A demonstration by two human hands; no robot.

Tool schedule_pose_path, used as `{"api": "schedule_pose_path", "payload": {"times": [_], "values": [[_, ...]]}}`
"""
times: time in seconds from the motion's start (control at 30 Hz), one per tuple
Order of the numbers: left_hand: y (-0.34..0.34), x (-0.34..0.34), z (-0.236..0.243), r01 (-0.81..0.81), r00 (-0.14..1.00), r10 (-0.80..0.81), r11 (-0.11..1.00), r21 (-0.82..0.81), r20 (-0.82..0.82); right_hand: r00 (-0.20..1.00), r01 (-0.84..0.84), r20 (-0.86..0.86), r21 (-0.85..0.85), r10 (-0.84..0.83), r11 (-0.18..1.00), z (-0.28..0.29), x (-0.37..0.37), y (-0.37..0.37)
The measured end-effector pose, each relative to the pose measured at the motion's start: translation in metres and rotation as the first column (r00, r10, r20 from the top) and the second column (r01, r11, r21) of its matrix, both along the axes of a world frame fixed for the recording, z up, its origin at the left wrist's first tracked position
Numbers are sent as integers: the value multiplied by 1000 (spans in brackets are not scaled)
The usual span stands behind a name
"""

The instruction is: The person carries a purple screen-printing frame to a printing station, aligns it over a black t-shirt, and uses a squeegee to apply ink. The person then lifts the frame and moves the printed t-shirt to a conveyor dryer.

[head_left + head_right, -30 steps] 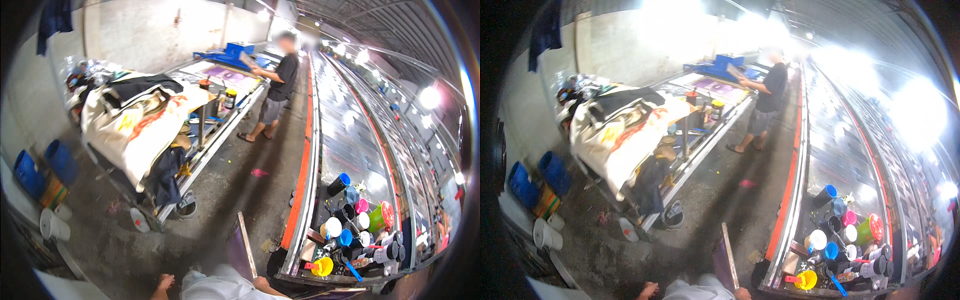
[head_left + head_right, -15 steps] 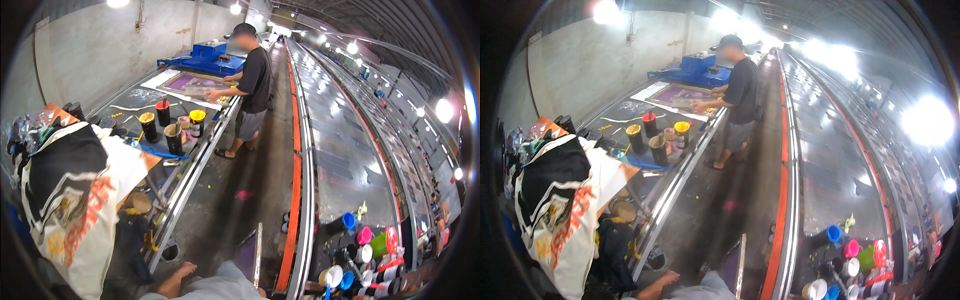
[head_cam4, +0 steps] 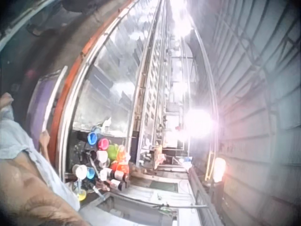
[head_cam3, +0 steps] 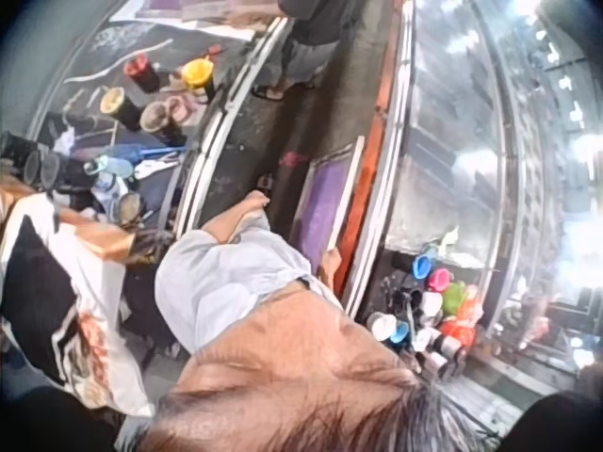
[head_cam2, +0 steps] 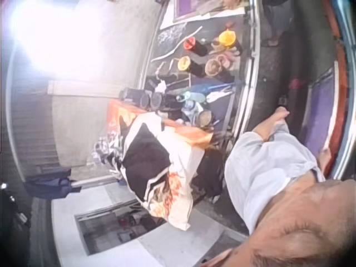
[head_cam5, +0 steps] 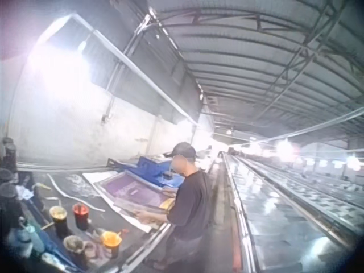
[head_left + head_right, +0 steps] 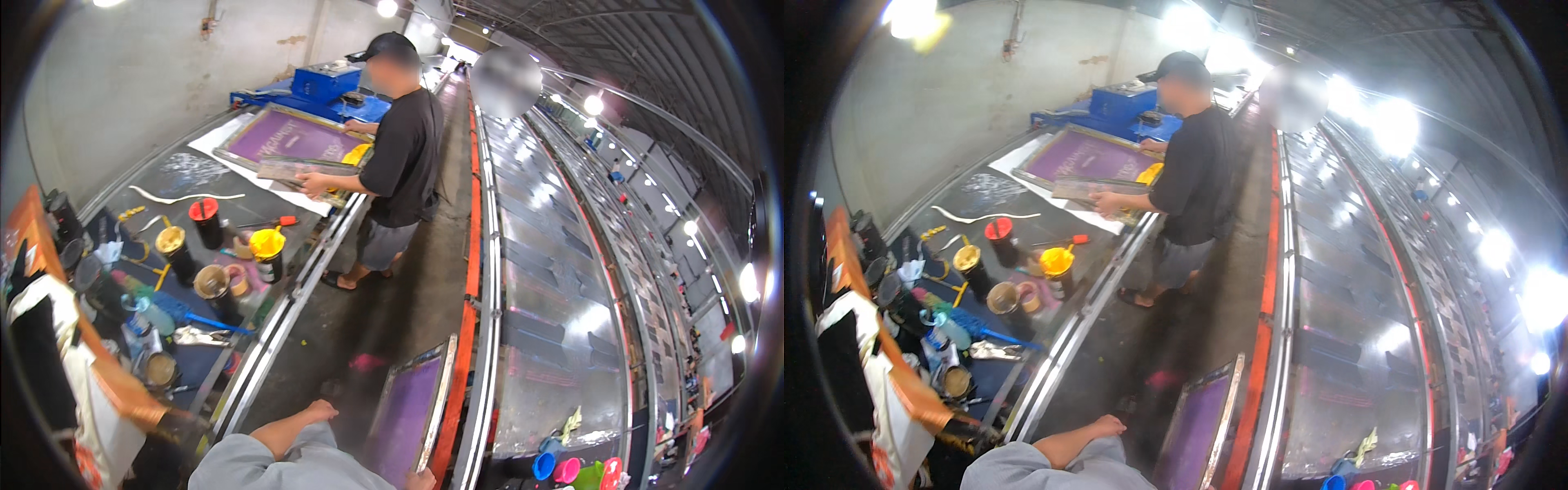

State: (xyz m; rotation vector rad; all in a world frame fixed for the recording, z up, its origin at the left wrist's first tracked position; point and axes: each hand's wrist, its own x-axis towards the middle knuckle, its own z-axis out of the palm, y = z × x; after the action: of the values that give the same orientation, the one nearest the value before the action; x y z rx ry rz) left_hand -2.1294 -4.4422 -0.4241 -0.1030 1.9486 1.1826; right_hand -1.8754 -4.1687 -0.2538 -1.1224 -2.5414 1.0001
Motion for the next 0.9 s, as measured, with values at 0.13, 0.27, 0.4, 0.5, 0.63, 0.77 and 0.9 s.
{"api": "schedule_pose_path", "payload": {"times": [0.13,0.27,0.4,0.5,0.63,0.77,0.9], "values": [[78,-86,23,151,988,-149,988,-36,42,935,63,-321,-268,-151,961,40,-54,33],[127,-163,50,116,985,-125,990,80,122,953,216,-160,-234,-256,948,91,-90,72],[166,-221,73,192,965,-224,958,214,138,913,147,-339,-250,-229,957,220,-164,69],[203,-255,119,251,954,-298,864,437,41,890,205,-372,-187,-262,961,251,-203,92],[260,-290,145,190,968,-250,737,649,0,875,192,-429,-119,-225,974,282,-268,126],[293,-320,172,10,885,-386,575,818,260,860,155,-487,-39,-155,987,315,-334,165],[282,-360,227,-240,844,-306,520,820,441,826,94,-560,29,-62,995,345,-399,207]]}}
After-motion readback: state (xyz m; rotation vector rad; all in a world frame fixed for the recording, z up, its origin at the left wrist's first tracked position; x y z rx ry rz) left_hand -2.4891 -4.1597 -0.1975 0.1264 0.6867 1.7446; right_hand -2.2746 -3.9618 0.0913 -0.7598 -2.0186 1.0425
